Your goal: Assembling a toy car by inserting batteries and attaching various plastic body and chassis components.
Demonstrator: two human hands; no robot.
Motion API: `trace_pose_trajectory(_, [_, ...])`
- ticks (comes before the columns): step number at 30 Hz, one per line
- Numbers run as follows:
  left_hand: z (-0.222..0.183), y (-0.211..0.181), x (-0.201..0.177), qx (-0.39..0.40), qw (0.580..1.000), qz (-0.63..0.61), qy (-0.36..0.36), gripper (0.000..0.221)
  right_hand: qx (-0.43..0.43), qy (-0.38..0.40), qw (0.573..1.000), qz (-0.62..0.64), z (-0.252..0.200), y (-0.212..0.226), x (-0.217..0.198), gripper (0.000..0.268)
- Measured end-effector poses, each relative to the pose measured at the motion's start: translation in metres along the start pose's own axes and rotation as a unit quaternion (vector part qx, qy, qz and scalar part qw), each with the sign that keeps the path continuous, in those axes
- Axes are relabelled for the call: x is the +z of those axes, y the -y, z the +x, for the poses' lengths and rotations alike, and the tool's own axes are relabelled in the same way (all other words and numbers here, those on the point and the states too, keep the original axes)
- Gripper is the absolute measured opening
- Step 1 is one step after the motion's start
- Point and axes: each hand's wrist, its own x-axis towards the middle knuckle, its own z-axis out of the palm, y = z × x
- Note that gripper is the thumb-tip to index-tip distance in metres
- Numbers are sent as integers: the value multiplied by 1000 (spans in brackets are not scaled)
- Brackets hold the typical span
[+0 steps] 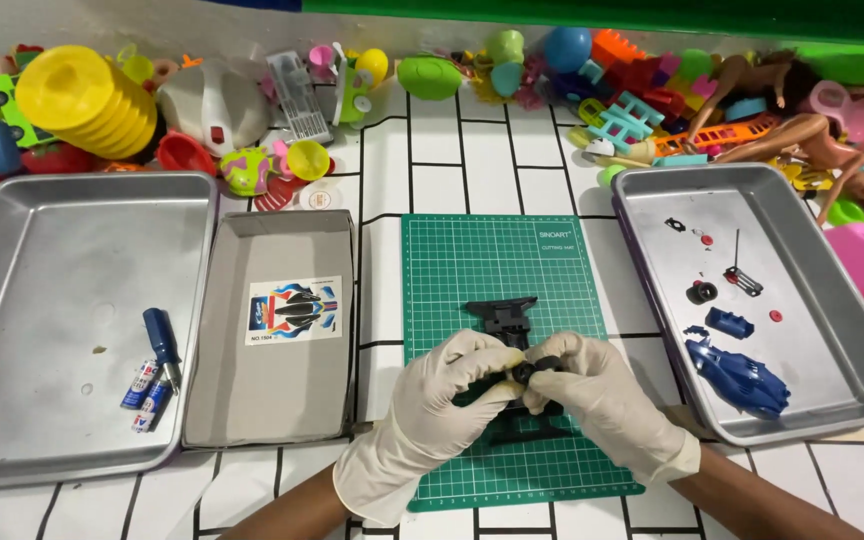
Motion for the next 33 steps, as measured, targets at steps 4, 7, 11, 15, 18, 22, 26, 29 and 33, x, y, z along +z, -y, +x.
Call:
trace_pose_trajectory(4, [13,-12,-4,-27,997,-67,-12,27,-36,36,999,8,3,-4,-5,11])
trace_pose_trajectory(7, [19,-20,-7,-29,996,-62,-55,18,-118,135,983,35,-3,2,0,14])
trace_pose_trajectory(11, [11,-16,-3,-64,997,7,-37,22,-270,70,954,-111,-4,-5,-2,18])
trace_pose_trajectory(15, [9,-14,0,-60,998,19,-23,18,-302,49,925,-225,-6,-8,-1,46])
trace_pose_trajectory(18, [7,-11,2,-99,994,-15,-36,23,-288,65,925,-238,-4,-7,-4,39])
trace_pose_trajectory(22, [10,-13,2,-137,985,-94,-38,21,-308,52,930,-196,-4,-5,-1,32])
trace_pose_trajectory(26, [4,-6,5,-127,986,-99,-46,23,-317,42,923,-213,-4,-6,-5,32])
trace_pose_trajectory(29, [-3,-1,10,-103,988,-103,-56,26,-349,59,911,-211,-2,-9,-13,37])
trace_pose_trajectory(33, [-9,4,15,-95,988,-112,-46,31,-349,83,916,-178,-1,-9,-16,46])
